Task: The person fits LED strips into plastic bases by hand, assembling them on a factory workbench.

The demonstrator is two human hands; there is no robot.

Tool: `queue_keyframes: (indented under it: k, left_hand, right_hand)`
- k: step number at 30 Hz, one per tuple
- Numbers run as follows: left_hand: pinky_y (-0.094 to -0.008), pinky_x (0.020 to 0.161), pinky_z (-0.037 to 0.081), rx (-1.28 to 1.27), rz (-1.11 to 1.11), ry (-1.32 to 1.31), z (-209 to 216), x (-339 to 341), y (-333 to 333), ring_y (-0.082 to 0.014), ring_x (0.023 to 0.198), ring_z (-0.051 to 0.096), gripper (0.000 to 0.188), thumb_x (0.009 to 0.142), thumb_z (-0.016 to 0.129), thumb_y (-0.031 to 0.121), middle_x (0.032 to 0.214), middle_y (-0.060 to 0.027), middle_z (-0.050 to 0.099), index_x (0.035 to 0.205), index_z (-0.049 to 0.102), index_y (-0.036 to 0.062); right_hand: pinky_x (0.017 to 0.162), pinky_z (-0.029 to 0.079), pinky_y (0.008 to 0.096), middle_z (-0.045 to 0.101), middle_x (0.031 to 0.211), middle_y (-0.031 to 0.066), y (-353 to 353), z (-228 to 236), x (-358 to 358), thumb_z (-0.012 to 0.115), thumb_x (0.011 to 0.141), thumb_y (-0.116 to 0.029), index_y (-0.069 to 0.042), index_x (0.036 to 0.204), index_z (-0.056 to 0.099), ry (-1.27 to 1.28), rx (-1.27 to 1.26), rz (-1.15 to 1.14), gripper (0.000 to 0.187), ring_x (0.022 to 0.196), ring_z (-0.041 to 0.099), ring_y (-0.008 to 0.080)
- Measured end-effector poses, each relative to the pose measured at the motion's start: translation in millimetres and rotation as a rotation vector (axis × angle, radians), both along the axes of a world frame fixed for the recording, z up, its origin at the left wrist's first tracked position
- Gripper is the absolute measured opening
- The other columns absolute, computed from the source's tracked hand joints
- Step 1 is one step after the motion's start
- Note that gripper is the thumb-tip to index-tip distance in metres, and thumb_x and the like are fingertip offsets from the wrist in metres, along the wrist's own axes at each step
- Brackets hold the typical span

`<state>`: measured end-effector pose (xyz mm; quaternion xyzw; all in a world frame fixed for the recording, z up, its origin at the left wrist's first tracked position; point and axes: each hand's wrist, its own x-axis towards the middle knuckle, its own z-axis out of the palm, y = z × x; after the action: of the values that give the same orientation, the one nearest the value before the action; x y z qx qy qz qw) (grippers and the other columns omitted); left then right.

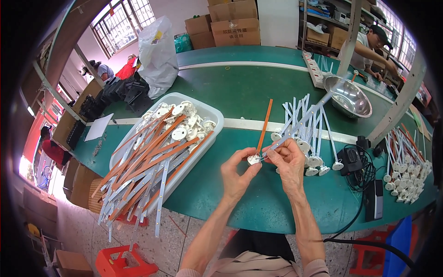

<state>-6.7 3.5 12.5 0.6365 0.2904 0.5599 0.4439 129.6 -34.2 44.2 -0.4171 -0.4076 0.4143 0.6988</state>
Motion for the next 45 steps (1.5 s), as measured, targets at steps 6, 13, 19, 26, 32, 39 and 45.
queue_keyframes:
  k: [6,13,19,26,32,39,45]
  left_hand:
    - [-0.0288,0.083,0.048,-0.046,-0.159,-0.063,3,-4,0,-0.0183,0.094,0.06,0.032,0.078,0.067,0.005,0.104,-0.0114,0.061,0.108,0.06,-0.0038]
    - [-0.0303,0.086,0.048,-0.165,-0.31,-0.17,3,-1,-2,-0.0199,0.101,0.057,0.036,0.086,0.061,0.007,0.109,-0.0121,0.059,0.117,0.053,-0.0076]
    - [-0.0291,0.086,0.047,-0.342,-0.422,-0.31,-5,-2,7,-0.0181,0.101,0.057,0.039,0.085,0.064,0.013,0.108,-0.0116,0.06,0.118,0.054,-0.0052]
    - [-0.0326,0.082,0.052,-0.493,-0.509,-0.364,-5,-4,8,-0.0189,0.095,0.061,0.033,0.086,0.062,0.013,0.106,-0.0113,0.062,0.114,0.056,-0.0047]
    - [-0.041,0.083,0.054,-0.465,-0.48,-0.259,-6,-2,6,-0.0255,0.097,0.062,0.023,0.085,0.06,0.009,0.107,-0.014,0.061,0.105,0.062,-0.0024]
    - [-0.0382,0.084,0.053,-0.429,-0.517,-0.28,-6,-4,9,-0.0231,0.098,0.061,0.013,0.081,0.063,0.004,0.114,-0.0147,0.058,0.093,0.062,-0.0009]
    - [-0.0278,0.082,0.05,-0.508,-0.499,-0.338,-1,1,4,-0.0167,0.092,0.06,0.018,0.082,0.063,0.0,0.107,-0.014,0.06,0.098,0.055,-0.0024]
  right_hand:
    - [0.068,0.052,0.0258,0.066,0.09,0.013,-2,-1,0,0.06,0.084,0.002,0.001,0.1,0.053,-0.012,0.031,-0.023,0.017,0.078,0.063,0.0134]
    - [0.068,0.052,0.0255,0.066,0.089,0.0133,-5,2,4,0.058,0.084,0.003,0.001,0.101,0.053,-0.009,0.024,-0.012,0.017,0.078,0.062,0.0134]
    - [0.067,0.052,0.0255,0.066,0.088,0.0123,-6,2,4,0.057,0.086,0.001,0.001,0.1,0.054,-0.012,0.019,-0.003,0.015,0.077,0.063,0.0133]
    - [0.068,0.054,0.0275,0.066,0.089,0.0151,-5,1,4,0.058,0.087,-0.004,0.001,0.1,0.054,-0.019,0.031,0.004,0.015,0.076,0.064,0.0163]
    - [0.066,0.053,0.025,0.066,0.086,0.011,-6,1,1,0.058,0.087,0.0,0.002,0.097,0.056,-0.053,0.044,-0.012,0.011,0.074,0.063,0.0126]
    - [0.064,0.052,0.0242,0.066,0.085,0.0106,-5,-2,2,0.058,0.085,0.002,0.002,0.097,0.057,-0.069,0.027,-0.001,0.011,0.071,0.062,0.0119]
    - [0.065,0.052,0.0239,0.066,0.085,0.0106,-6,0,3,0.057,0.085,0.004,0.002,0.096,0.057,-0.065,0.004,0.014,0.011,0.071,0.062,0.0116]
